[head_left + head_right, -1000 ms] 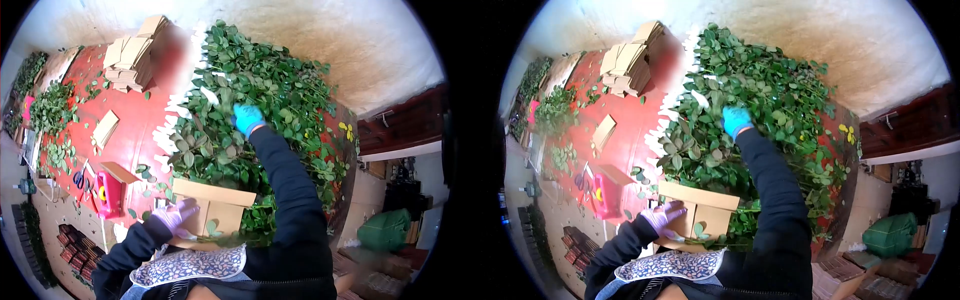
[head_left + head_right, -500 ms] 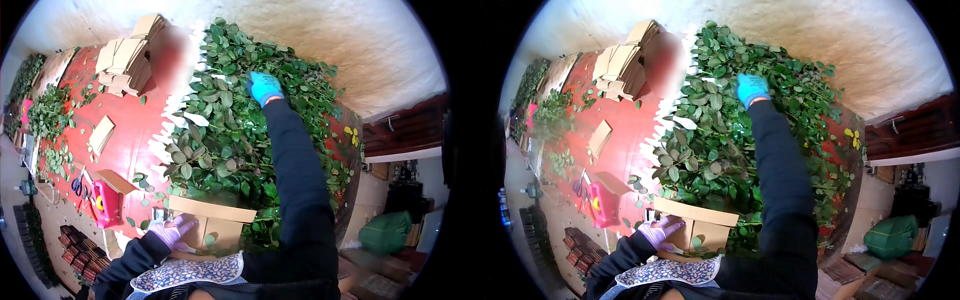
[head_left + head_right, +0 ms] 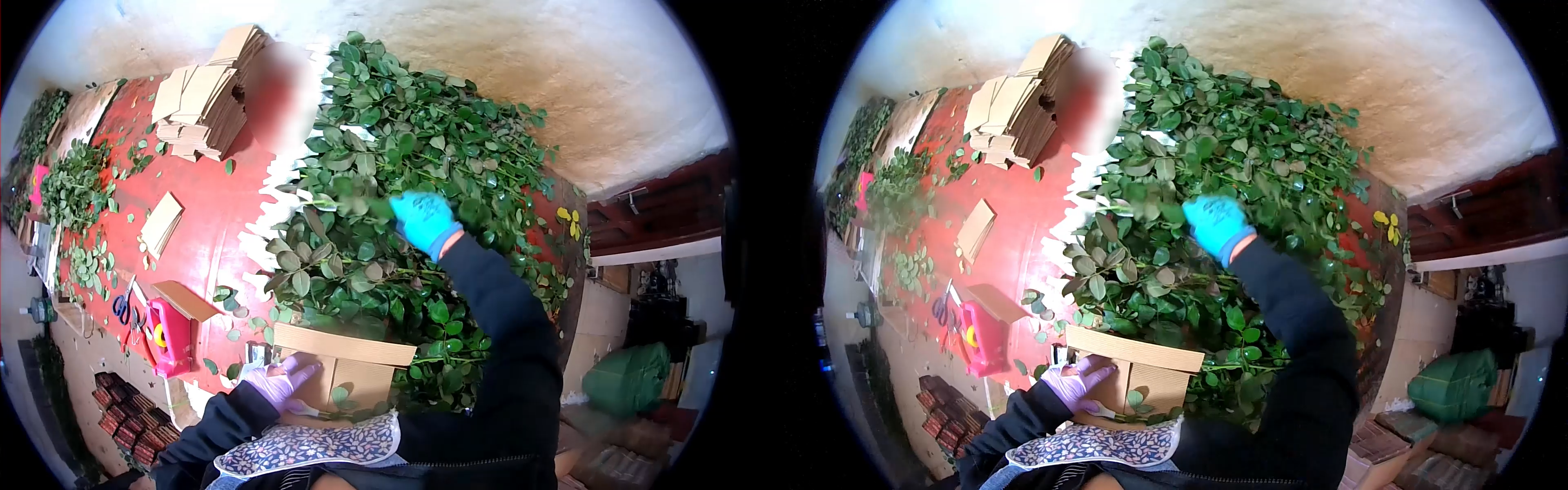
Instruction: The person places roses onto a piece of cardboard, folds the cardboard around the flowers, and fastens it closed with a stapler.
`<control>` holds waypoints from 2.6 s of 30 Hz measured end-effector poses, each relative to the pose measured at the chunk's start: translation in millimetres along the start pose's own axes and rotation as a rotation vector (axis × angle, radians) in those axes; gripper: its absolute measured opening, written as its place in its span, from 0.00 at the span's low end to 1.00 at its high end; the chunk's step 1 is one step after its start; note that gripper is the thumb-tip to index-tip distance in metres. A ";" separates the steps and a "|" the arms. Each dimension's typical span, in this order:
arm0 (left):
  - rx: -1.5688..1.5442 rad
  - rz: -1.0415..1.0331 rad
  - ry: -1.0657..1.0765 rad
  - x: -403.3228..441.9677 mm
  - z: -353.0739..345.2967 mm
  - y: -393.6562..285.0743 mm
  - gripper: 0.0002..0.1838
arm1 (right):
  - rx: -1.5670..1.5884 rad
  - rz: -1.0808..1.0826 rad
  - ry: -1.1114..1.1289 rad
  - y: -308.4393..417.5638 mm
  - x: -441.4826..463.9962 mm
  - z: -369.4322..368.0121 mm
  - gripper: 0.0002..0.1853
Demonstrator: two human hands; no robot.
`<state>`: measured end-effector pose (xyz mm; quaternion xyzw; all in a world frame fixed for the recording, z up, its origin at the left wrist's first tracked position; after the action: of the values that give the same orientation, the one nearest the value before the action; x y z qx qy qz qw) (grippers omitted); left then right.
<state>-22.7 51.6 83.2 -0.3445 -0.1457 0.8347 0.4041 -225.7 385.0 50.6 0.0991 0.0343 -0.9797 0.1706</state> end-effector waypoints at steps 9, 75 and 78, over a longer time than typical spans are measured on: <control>-0.095 0.060 0.082 1.0 -4.2 4.7 0.48 | 0.321 -0.004 -0.427 -52.4 -20.5 20.4 0.12; 0.202 -0.141 -0.311 -29.7 -28.0 -22.9 0.16 | 0.120 0.037 -0.480 58.5 -141.2 130.5 0.24; 0.214 -0.155 -0.335 -31.1 -23.5 -23.7 0.18 | 0.176 -0.035 -0.301 43.6 -145.2 81.2 0.17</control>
<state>20.7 41.7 92.9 -0.1438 -0.1474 0.8575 0.4715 -91.7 383.4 158.4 -0.0348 -0.0761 -0.9855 0.1473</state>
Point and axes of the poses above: each hand's wrist, its own x-axis towards the middle knuckle, its own z-axis out of the back of the hand, y = z × x, the point moved 4 cm from there along x, towards the middle knuckle
